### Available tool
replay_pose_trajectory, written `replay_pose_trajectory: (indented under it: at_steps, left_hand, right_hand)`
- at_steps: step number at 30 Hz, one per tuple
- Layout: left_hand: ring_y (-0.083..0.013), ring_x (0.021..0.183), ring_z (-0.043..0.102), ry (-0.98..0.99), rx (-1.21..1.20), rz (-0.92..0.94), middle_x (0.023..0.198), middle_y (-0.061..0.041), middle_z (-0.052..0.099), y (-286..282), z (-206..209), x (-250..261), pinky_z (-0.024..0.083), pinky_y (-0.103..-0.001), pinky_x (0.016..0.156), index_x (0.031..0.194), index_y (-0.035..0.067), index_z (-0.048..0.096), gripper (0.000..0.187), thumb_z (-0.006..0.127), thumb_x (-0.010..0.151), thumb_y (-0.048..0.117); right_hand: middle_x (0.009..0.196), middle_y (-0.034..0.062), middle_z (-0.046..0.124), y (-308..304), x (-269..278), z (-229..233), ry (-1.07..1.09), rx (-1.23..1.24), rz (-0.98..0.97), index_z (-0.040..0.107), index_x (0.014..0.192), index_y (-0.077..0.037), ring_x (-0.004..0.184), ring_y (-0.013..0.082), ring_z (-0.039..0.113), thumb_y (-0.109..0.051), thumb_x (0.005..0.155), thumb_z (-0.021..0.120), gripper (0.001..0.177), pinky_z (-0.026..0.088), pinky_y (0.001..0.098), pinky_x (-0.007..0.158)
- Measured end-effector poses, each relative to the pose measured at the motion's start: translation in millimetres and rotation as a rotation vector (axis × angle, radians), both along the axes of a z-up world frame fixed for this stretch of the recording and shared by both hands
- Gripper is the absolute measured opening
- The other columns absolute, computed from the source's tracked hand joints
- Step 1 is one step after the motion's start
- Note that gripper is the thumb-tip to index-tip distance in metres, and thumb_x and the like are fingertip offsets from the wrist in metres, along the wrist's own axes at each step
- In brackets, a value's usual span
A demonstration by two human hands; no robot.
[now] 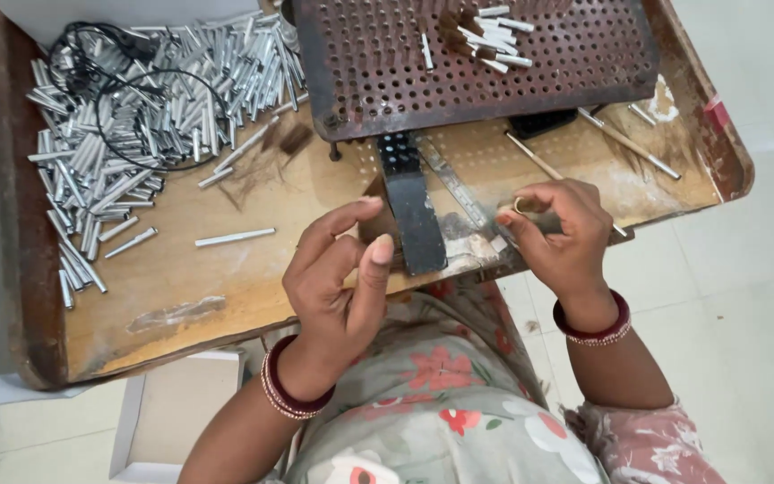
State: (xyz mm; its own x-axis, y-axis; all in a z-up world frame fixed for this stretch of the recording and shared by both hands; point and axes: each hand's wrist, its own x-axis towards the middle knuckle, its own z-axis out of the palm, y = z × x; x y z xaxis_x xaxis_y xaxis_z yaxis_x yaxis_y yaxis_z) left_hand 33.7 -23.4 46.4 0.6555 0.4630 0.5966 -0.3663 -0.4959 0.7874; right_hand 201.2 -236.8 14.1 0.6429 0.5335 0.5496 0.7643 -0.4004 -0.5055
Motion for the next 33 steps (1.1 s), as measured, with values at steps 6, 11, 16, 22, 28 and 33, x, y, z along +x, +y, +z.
replay_pose_trajectory:
  at_steps: [6, 11, 16, 22, 28, 33]
  left_hand:
    - [-0.0265, 0.116, 0.068, -0.079, -0.019, 0.123, 0.123, -0.019, 0.067, 11.7, -26.4, 1.8, 0.054, -0.037, 0.103, 0.105, 0.002, 0.060, 0.012, 0.070, 0.102, 0.009]
    - [-0.0254, 0.117, 0.068, -0.088, -0.078, 0.111, 0.126, -0.016, 0.067, 19.0, -39.7, 3.3, 0.054, -0.037, 0.105, 0.112, 0.003, 0.060, 0.012, 0.067, 0.104, 0.008]
    - [-0.0249, 0.119, 0.066, -0.095, -0.096, 0.096, 0.125, -0.016, 0.066, 19.2, -39.9, 3.7, 0.052, -0.036, 0.106, 0.112, 0.003, 0.059, 0.013, 0.068, 0.103, 0.007]
    - [-0.0232, 0.117, 0.066, -0.071, -0.120, 0.102, 0.124, -0.015, 0.067, 16.1, -45.4, 0.8, 0.051, -0.035, 0.106, 0.112, 0.002, 0.060, 0.013, 0.069, 0.103, 0.005]
    - [-0.0222, 0.118, 0.066, -0.058, -0.143, 0.070, 0.127, -0.016, 0.065, 15.2, -45.7, -1.4, 0.052, -0.034, 0.107, 0.113, 0.002, 0.058, 0.013, 0.068, 0.104, 0.004]
    - [-0.0223, 0.118, 0.066, -0.058, -0.141, 0.063, 0.128, -0.016, 0.065, 15.5, -46.8, -0.3, 0.052, -0.034, 0.108, 0.113, 0.002, 0.058, 0.013, 0.068, 0.104, 0.004]
  right_hand:
    - [0.090, 0.0053, 0.070, 1.7, -1.3, -10.1, 0.053, 0.063, -0.068, 0.071, 0.102, -0.007, 0.086, 0.0226, 0.067, -0.019, 0.089, 0.086, 0.024, 0.051, 0.0350, 0.082]
    - [0.094, 0.0072, 0.072, 1.0, -2.9, -12.6, -0.097, 0.024, -0.042, 0.071, 0.102, -0.006, 0.091, 0.0260, 0.065, -0.022, 0.091, 0.087, 0.025, 0.049, 0.0378, 0.089]
    - [0.088, 0.0061, 0.072, -0.3, -1.2, -12.4, -0.093, -0.008, -0.055, 0.071, 0.102, -0.007, 0.087, 0.0257, 0.065, -0.022, 0.091, 0.086, 0.024, 0.046, 0.0387, 0.091]
    - [0.088, 0.0060, 0.072, -0.4, -1.4, -13.1, -0.134, -0.008, -0.065, 0.069, 0.100, -0.005, 0.087, 0.0263, 0.065, -0.020, 0.091, 0.087, 0.025, 0.045, 0.0396, 0.092]
    - [0.081, 0.0050, 0.068, 2.5, 4.0, -7.1, 0.028, -0.047, -0.038, 0.068, 0.096, -0.004, 0.075, 0.0209, 0.066, -0.021, 0.088, 0.088, 0.027, 0.047, 0.0360, 0.081]
    - [0.088, 0.0068, 0.071, 2.9, 4.3, 25.4, 0.014, -0.093, 0.022, 0.072, 0.101, -0.004, 0.078, 0.0218, 0.067, -0.022, 0.083, 0.088, 0.030, 0.049, 0.0339, 0.076]
